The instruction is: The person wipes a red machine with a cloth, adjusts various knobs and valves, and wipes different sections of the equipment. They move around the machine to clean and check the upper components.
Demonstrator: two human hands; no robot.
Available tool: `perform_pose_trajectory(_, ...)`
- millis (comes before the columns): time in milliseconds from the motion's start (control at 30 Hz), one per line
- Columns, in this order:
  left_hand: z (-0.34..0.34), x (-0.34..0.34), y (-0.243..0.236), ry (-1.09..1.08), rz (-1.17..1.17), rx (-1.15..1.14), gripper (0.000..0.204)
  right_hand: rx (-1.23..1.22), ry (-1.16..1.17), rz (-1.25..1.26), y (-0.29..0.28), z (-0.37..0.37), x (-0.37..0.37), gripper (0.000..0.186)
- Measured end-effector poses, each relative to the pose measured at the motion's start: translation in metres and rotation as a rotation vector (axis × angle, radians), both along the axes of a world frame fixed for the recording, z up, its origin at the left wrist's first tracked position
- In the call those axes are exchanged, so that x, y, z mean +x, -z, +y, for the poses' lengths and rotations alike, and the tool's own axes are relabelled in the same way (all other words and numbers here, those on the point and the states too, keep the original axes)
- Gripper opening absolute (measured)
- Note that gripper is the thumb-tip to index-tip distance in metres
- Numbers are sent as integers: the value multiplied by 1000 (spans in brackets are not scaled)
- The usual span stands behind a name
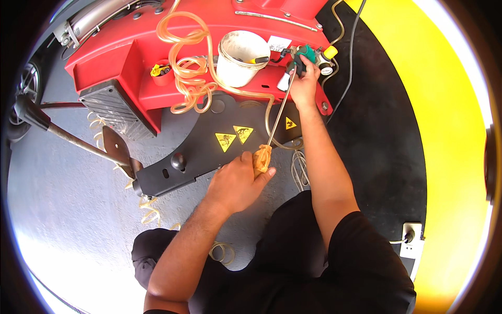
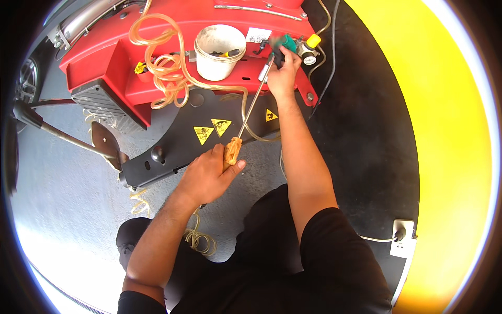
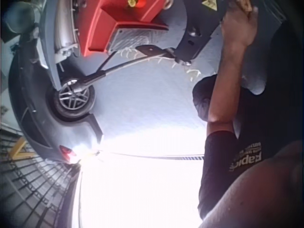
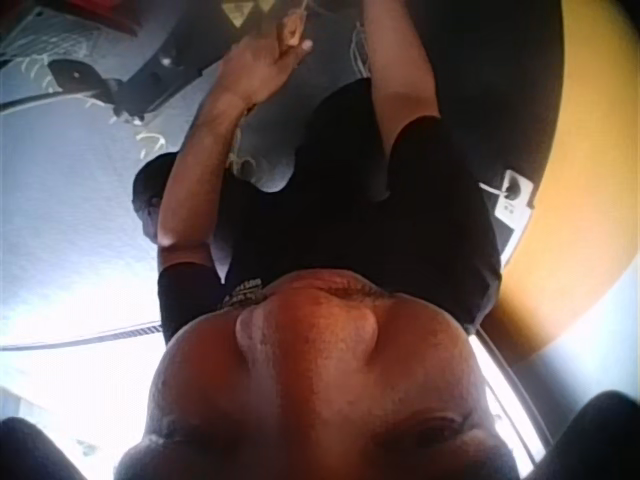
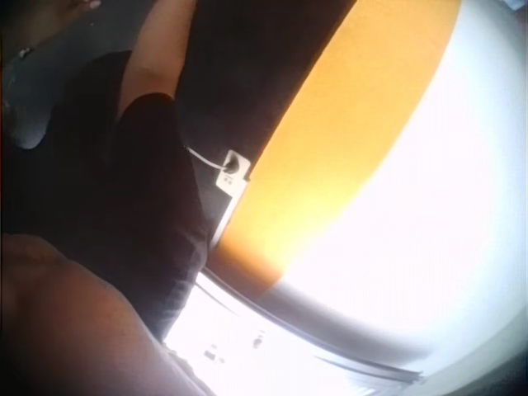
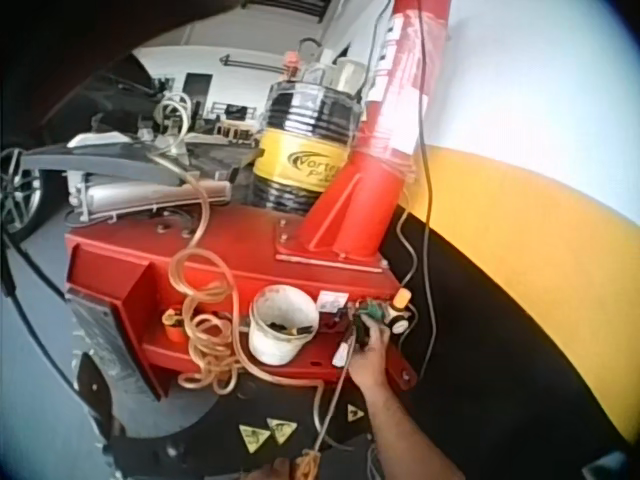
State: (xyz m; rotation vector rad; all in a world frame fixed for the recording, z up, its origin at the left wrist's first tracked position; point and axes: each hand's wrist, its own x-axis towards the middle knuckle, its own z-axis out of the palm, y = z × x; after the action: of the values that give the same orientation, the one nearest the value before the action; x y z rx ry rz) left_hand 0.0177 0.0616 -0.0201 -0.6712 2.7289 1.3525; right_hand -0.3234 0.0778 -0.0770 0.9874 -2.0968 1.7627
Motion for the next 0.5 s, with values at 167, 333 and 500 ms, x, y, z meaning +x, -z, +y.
perform_pose_trajectory(167, -5, -4, -7, -7, -16, 21, 59, 276, 79, 198, 27, 0, -20, 46)
perform_pose_trajectory(333, -8, -1, -2, -38, -22, 0, 58, -465, 84, -437, 23, -24, -7, 30)
perform_pose_trajectory(500, -8, -4, -9, -16, -103, 14, 60, -483, 94, -244, -6, -36, 3, 24)
